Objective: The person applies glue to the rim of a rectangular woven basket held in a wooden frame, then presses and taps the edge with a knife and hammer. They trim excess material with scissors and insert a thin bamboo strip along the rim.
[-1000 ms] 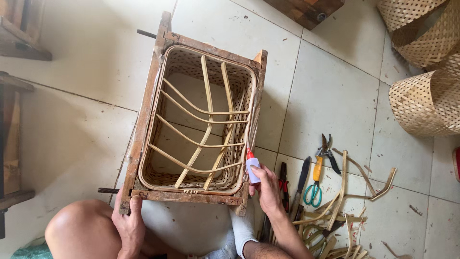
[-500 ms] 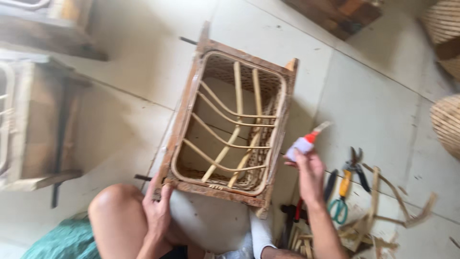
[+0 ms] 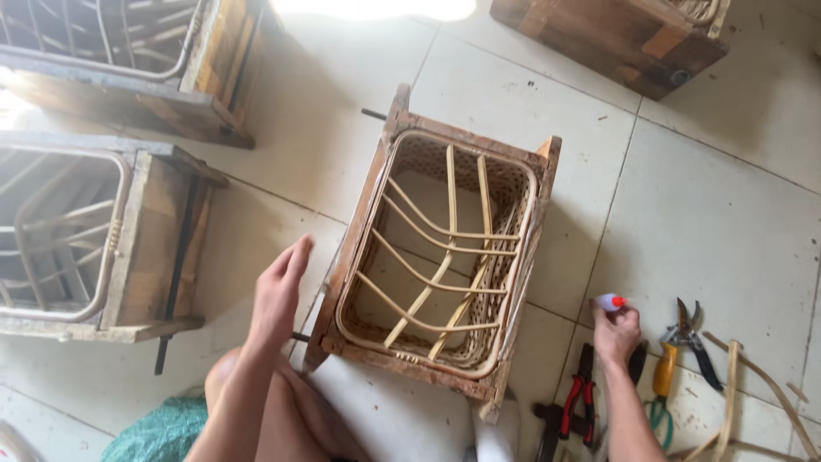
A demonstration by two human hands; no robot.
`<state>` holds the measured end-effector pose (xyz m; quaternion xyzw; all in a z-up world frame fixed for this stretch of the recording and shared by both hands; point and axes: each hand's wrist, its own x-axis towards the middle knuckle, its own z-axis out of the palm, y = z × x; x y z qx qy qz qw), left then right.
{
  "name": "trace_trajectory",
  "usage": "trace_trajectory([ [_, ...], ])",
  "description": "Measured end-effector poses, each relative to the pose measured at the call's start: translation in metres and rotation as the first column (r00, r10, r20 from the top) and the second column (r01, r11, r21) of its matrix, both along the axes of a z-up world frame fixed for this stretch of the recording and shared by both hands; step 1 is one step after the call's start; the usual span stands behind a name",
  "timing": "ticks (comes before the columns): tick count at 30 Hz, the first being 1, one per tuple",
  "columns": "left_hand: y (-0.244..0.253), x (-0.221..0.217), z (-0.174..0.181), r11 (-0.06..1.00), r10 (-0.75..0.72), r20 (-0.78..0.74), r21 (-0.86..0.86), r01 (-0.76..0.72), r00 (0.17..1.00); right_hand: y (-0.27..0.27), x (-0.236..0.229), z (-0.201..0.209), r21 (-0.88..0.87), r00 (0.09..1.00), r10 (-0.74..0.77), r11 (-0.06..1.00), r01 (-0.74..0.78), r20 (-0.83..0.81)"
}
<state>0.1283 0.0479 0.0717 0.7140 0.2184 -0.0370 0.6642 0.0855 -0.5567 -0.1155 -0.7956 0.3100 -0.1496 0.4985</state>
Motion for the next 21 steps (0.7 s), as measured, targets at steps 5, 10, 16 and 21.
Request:
trace_trajectory([
  [5, -0.019, 0.16, -0.06, 0.943, -0.29, -0.206, -0.227, 0.243, 0.934, 0.011, -0.008, -0.02, -0.016, 0.995, -0.051, 0.999, 0.052, 0.089],
  [10, -0.055, 0.244, -0.082, 0.936, -0.319, -0.233, -0.23, 0.267, 0.919, 0.072, -0.056, 0.02, 0.334, 0.942, -0.336, 0.888, 0.316, 0.004],
  [16, -0.069, 0.297, -0.086, 0.936, -0.347, -0.161, -0.123, 0.33, 0.924, 0.136, 0.055, 0.075, 0.631, 0.986, -0.058, 0.762, 0.145, -0.156],
  [21, -0.077, 0.313, -0.102, 0.923, -0.337, -0.238, -0.271, 0.271, 0.911, 0.158, 0.179, 0.064, 0.662, 0.923, 0.158, 0.739, 0.125, -0.35],
])
